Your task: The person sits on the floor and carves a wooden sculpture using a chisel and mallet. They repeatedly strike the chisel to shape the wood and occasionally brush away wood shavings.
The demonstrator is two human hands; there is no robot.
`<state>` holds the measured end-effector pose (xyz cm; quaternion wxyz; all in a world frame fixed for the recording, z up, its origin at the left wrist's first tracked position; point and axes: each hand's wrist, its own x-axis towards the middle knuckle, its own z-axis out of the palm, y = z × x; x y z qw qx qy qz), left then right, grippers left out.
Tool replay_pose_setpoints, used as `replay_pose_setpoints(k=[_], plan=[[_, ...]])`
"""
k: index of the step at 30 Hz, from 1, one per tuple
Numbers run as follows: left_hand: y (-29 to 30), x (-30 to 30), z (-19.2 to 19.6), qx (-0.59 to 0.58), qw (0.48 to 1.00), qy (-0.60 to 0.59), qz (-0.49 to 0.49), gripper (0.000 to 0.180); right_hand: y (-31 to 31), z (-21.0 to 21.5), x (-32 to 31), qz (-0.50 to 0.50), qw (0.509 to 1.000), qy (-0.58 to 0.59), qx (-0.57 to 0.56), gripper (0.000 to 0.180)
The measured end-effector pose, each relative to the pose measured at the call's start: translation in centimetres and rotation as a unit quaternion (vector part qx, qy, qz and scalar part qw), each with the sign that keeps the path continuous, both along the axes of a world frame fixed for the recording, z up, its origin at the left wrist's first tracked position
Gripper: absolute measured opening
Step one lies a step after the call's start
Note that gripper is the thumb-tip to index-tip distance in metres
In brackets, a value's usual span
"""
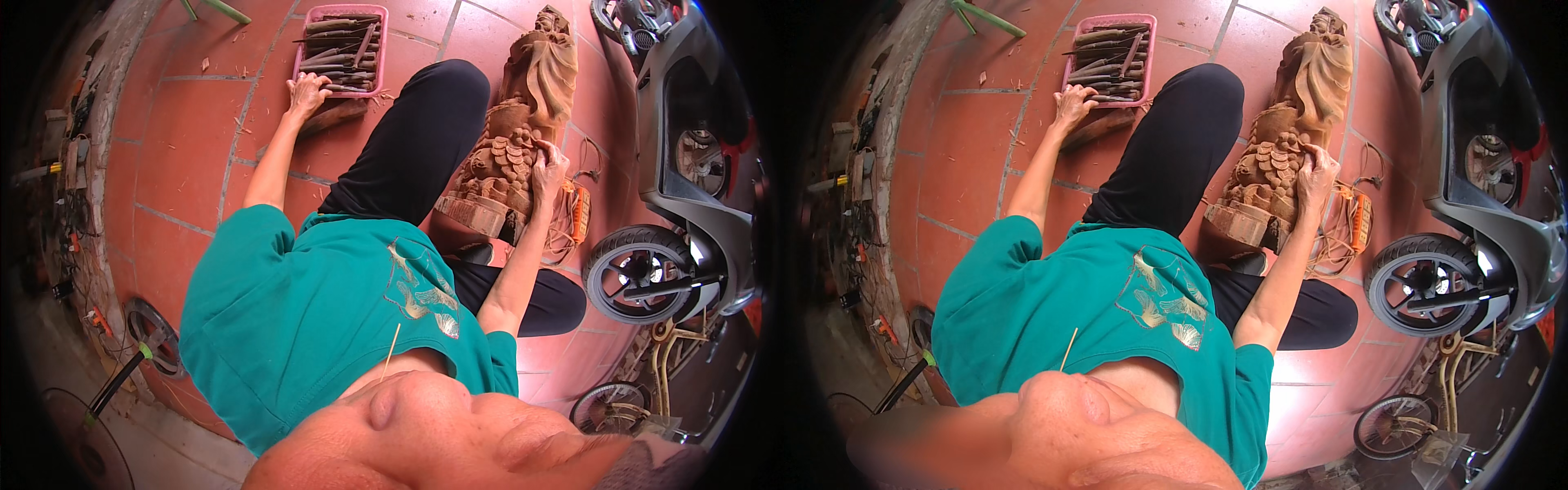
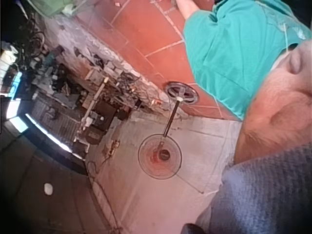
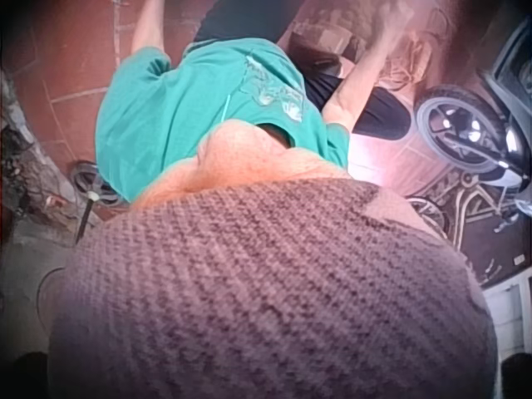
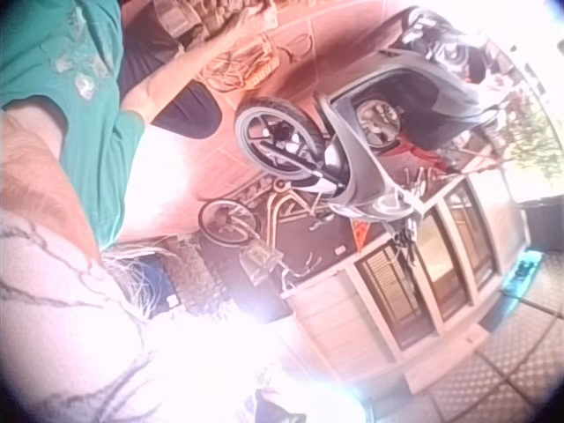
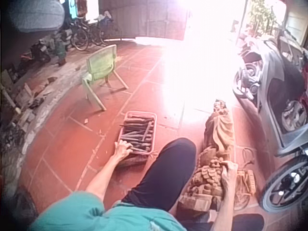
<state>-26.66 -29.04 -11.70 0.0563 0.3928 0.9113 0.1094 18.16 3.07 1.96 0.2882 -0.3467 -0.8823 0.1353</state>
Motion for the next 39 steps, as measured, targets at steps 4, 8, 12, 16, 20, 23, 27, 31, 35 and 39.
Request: replay_pose_setpoints(k=[4,8,12,16,20,23,27,31,35,39], plan=[[1.0,-0.8,-1.4,0.081,0.996,0.038,0.022,0.027,-0.1,0.1,-0.3,0.003,1.0,-0.001,0.011,0.016],[2.1,-1.5,-2.4,0.083,0.994,0.044,0.058,0.027,-0.1,-0.3,0.3,0.001,1.0,0.006,-0.009,0.015],[2.9,-1.1,-2.8,0.047,0.991,0.124,0.0,0.024,1.6,-2.2,1.4,0.008,0.995,0.064,-0.077,0.022],[1.2,-2.0,-4.8,0.051,0.991,0.122,0.019,0.029,2.2,-1.1,1.8,-0.019,0.952,0.152,-0.265,0.033],[2.2,-2.6,-5.1,0.019,0.994,0.101,0.029,0.03,2.2,-1.0,3.6,-0.052,0.848,0.348,-0.397,0.027],[2.9,-2.0,-4.2,0.009,0.993,0.116,0.012,0.029,2.6,-0.8,4.8,-0.079,0.846,0.346,-0.399,0.027],[2.6,-2.3,-4.4,-0.013,0.987,0.157,-0.021,0.027,2.8,-0.3,4.9,-0.092,0.841,0.351,-0.401,0.026],[1.8,-3.1,-5.9,-0.001,0.985,0.172,-0.032,0.029,2.5,0.9,4.5,-0.105,0.832,0.367,-0.402,0.025],[3.5,-1.3,-4.0,-0.045,0.99,0.135,-0.018,0.034,2.4,1.5,4.9,-0.125,0.827,0.372,-0.402,0.026],[4.1,-0.6,-3.5,-0.055,0.989,0.135,0.007,0.029,2.6,1.3,5.1,-0.122,0.838,0.342,-0.408,0.028]])
